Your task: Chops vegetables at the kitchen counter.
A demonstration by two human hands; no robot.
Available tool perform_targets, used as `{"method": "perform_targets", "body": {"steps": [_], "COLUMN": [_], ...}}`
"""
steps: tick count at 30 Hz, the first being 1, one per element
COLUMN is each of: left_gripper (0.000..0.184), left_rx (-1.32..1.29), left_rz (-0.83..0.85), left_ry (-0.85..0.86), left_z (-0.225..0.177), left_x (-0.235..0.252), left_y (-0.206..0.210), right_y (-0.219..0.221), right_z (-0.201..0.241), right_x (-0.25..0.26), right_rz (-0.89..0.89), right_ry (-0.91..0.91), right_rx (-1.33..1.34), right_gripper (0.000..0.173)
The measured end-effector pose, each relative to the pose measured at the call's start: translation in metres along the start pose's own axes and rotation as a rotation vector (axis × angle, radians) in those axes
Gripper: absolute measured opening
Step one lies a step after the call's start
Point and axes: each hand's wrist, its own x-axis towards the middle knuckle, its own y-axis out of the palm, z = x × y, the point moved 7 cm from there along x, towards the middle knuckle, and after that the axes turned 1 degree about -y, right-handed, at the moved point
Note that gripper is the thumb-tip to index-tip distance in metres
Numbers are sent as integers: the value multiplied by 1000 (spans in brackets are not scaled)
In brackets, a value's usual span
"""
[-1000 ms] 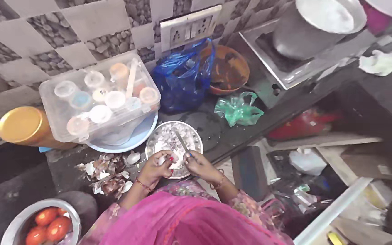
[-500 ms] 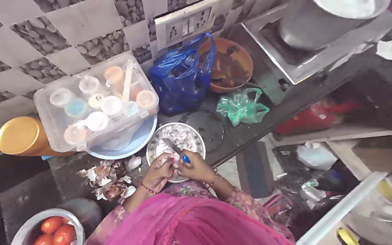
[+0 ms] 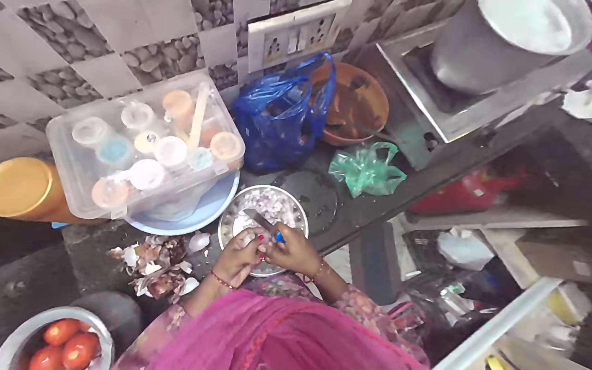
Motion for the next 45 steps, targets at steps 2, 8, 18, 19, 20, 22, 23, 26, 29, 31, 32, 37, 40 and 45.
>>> {"method": "perform_targets", "body": {"steps": [2,8,18,19,20,22,23,26,29,31,32,37,40,45], "left_gripper": [26,32,24,23,23,24,24,23,20,20,20,18,17,22], "left_rx": [-3,103,105,107,110,111,108,116,113,101,95,58,32,15], "left_rz": [-7,-21,7,5,-1,-11,-18,-39,-52,-59,-62,-108,-116,-130], "left_ry": [-2,-45,-83,-89,-93,-100,-104,-117,-114,-109,-101,-91,-76,-88], "left_z": [1,-2,-3,-3,-3,-3,-2,0,2,2,3,8,10,8], "left_x": [1,6,16,17,19,21,22,26,30,32,33,36,38,39], "left_y": [-1,-1,9,10,11,14,15,15,13,12,11,8,7,5], "right_y": [2,-1,-4,-5,-5,-6,-7,-6,-5,-4,-3,-2,-2,-3], "right_z": [-2,-7,-14,-14,-15,-17,-18,-22,-24,-26,-27,-31,-35,-40], "right_x": [1,2,0,0,-1,-1,-2,-3,-3,-2,-2,0,3,6], "right_rz": [-5,-66,-92,-98,-102,-109,-117,-162,-176,-168,-165,-148,-93,-67], "right_ry": [-9,1,8,14,25,45,52,37,62,86,101,159,187,198], "right_rx": [16,10,22,24,24,26,26,14,-28,-57,-72,-166,-108,89], "right_gripper": [46,45,38,36,34,33,34,37,39,42,43,47,48,37]}}
